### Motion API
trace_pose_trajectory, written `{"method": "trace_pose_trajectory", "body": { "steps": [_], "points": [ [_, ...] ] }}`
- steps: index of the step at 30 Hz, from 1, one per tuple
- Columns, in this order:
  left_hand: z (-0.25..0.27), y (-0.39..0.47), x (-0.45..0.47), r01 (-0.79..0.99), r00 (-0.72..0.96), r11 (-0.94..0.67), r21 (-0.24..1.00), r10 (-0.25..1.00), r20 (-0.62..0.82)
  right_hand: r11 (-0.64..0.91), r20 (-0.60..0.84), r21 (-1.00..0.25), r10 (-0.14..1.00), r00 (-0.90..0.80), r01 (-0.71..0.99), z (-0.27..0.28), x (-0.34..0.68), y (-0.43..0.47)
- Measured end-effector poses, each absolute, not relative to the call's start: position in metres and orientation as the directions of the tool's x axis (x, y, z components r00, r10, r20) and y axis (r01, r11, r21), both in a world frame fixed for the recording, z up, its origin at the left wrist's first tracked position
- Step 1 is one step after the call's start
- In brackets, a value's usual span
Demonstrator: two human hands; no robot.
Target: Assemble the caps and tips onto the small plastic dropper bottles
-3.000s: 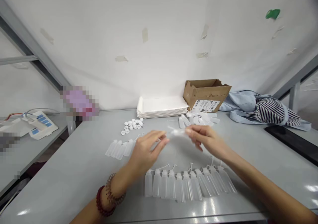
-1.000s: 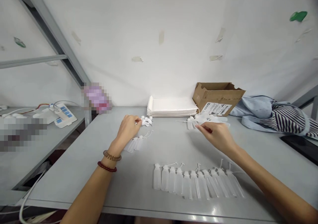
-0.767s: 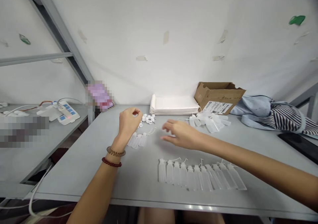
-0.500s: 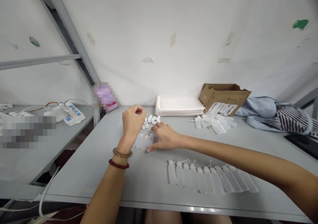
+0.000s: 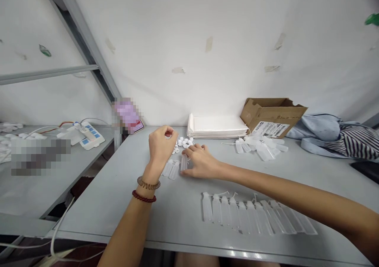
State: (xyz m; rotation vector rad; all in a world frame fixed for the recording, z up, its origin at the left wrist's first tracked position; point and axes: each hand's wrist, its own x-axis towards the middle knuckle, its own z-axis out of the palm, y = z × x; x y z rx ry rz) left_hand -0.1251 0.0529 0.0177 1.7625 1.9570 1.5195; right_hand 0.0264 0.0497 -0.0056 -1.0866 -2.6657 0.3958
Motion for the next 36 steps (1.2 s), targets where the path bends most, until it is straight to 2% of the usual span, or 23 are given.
{"method": "trace_pose_trajectory", "body": {
  "steps": [6, 11, 15, 19, 27, 31, 36],
  "points": [
    [0.017, 0.053, -0.116, 0.483, -0.299, -0.174, 0.858, 0.889, 0.348, 0.678, 0.226, -0.413, 0.723, -0.653, 0.608, 0.014, 0.065, 0.05],
    [0.012, 0.044, -0.088, 0.184, -0.087, -0.114, 0.976, 0.987, 0.132, 0.758, 0.369, -0.409, 0.646, -0.668, 0.508, 0.018, 0.106, 0.037],
    [0.011, 0.028, -0.063, -0.035, 0.026, -0.018, 0.999, 0.999, 0.019, 0.812, 0.427, -0.371, 0.58, -0.694, 0.451, 0.015, 0.13, 0.021],
    [0.011, 0.018, -0.052, -0.172, 0.107, 0.086, 0.981, 0.992, -0.068, 0.826, 0.473, -0.4, 0.557, -0.683, 0.396, 0.01, 0.145, 0.01],
    [0.008, 0.013, -0.046, -0.237, 0.215, 0.237, 0.942, 0.959, -0.187, 0.799, 0.449, -0.512, 0.561, -0.695, 0.315, 0.005, 0.155, 0.002],
    [0.011, 0.012, -0.046, -0.104, 0.194, 0.195, 0.975, 0.966, -0.172, 0.804, 0.465, -0.505, 0.56, -0.685, 0.314, 0.005, 0.157, 0.0],
    [0.01, 0.012, -0.046, 0.045, 0.217, 0.134, 0.99, 0.966, -0.141, 0.845, 0.484, -0.421, 0.517, -0.706, 0.33, 0.001, 0.158, -0.001]
  ]
}}
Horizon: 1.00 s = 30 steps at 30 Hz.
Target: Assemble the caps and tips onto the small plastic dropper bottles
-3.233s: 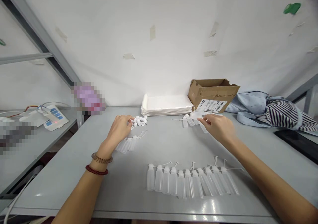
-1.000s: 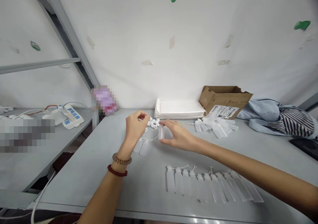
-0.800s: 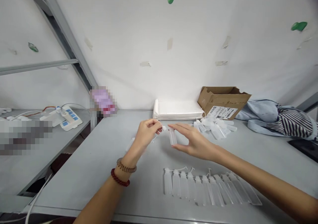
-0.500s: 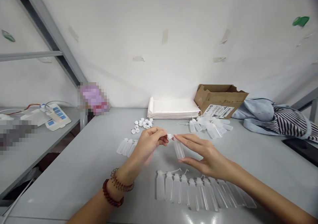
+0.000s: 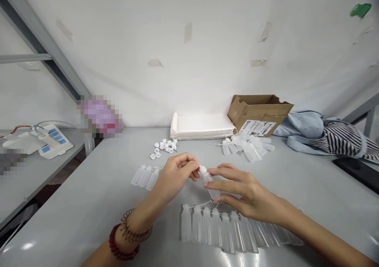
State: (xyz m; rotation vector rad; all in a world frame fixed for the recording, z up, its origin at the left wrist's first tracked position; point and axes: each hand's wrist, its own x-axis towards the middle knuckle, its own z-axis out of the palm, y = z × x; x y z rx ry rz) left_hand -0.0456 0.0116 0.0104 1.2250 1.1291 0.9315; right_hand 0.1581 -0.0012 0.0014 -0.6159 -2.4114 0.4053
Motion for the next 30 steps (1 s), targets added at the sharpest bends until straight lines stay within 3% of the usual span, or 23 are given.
{"method": "trace_pose_trajectory", "body": {
  "steps": [8, 12, 19, 25, 30],
  "points": [
    [0.015, 0.008, -0.044, 0.195, 0.247, 0.074, 0.978, 0.961, -0.121, 0.905, 0.504, -0.24, 0.424, -0.752, 0.35, 0.002, 0.156, -0.002],
    [0.011, 0.01, -0.045, 0.085, 0.232, 0.128, 0.988, 0.962, -0.145, 0.905, 0.508, -0.2, 0.424, -0.75, 0.376, 0.001, 0.155, -0.001],
    [0.004, 0.014, -0.047, -0.2, 0.227, 0.247, 0.948, 0.953, -0.2, 0.876, 0.595, 0.023, 0.375, -0.711, 0.481, -0.005, 0.155, 0.0],
    [0.001, 0.015, -0.048, -0.221, 0.262, 0.259, 0.94, 0.944, -0.199, 0.872, 0.546, 0.106, 0.35, -0.761, 0.477, -0.005, 0.156, -0.002],
    [0.002, 0.015, -0.051, -0.223, 0.259, 0.245, 0.944, 0.948, -0.186, 0.865, 0.523, 0.106, 0.371, -0.767, 0.491, -0.005, 0.158, -0.005]
  ]
}}
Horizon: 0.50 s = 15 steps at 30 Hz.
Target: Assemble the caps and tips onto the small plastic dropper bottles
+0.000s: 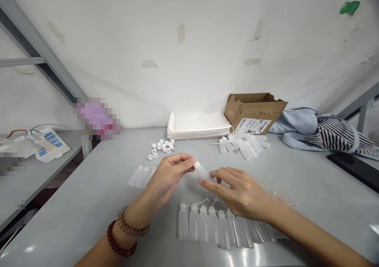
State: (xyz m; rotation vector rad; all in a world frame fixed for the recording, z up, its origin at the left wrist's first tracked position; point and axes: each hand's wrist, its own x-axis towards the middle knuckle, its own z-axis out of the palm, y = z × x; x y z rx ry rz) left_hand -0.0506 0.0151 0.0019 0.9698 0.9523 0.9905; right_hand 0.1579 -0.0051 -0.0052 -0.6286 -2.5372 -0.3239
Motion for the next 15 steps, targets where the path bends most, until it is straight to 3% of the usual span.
{"method": "trace_pose_trajectory", "body": {
  "steps": [8, 10, 12, 15],
  "points": [
    [0.005, 0.012, -0.047, -0.129, 0.199, 0.144, 0.981, 0.973, -0.117, 0.792, 0.555, 0.078, 0.47, -0.686, 0.606, -0.012, 0.157, -0.002],
    [0.003, 0.011, -0.044, -0.145, 0.18, 0.127, 0.981, 0.979, -0.101, 0.785, 0.541, -0.112, 0.562, -0.626, 0.609, -0.011, 0.157, -0.001],
    [0.002, 0.01, -0.042, -0.168, 0.162, 0.113, 0.979, 0.983, -0.086, 0.713, 0.454, -0.411, 0.7, -0.551, 0.568, -0.006, 0.156, -0.003],
    [0.003, 0.008, -0.04, -0.176, 0.152, 0.092, 0.98, 0.986, -0.065, 0.449, 0.214, -0.788, 0.841, -0.496, 0.422, 0.005, 0.154, -0.008]
  ]
}}
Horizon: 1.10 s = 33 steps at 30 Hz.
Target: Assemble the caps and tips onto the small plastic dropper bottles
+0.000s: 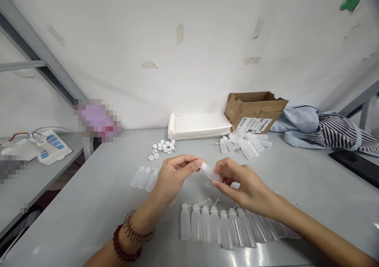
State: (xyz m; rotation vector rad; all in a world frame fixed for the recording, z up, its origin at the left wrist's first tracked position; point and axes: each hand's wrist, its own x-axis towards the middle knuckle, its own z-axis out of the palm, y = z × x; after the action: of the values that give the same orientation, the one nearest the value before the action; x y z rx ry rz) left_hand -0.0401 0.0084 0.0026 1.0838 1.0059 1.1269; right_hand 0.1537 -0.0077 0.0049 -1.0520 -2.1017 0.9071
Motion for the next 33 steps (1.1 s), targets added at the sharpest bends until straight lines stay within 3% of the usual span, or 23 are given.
{"method": "trace_pose_trajectory", "body": {
  "steps": [2, 4, 10, 22, 33],
  "points": [
    [0.004, 0.007, -0.041, -0.176, 0.158, 0.082, 0.981, 0.986, -0.054, 0.212, 0.037, -0.938, 0.848, -0.528, 0.275, 0.011, 0.153, -0.01],
    [0.006, 0.007, -0.042, -0.185, 0.176, 0.08, 0.979, 0.983, -0.047, -0.02, -0.086, -0.993, 0.808, -0.583, 0.119, 0.014, 0.152, -0.009],
    [0.007, 0.008, -0.047, -0.245, 0.32, 0.167, 0.955, 0.944, -0.082, -0.336, -0.114, -0.927, 0.677, -0.727, -0.168, 0.01, 0.154, -0.003],
    [0.014, 0.008, -0.045, -0.285, 0.394, 0.253, 0.925, 0.91, -0.128, -0.233, -0.027, -0.947, 0.742, -0.67, -0.22, 0.003, 0.15, -0.004],
    [0.015, 0.007, -0.052, -0.27, 0.427, 0.237, 0.933, 0.898, -0.104, -0.257, 0.013, -0.927, 0.707, -0.707, -0.273, 0.003, 0.149, -0.006]
  ]
}}
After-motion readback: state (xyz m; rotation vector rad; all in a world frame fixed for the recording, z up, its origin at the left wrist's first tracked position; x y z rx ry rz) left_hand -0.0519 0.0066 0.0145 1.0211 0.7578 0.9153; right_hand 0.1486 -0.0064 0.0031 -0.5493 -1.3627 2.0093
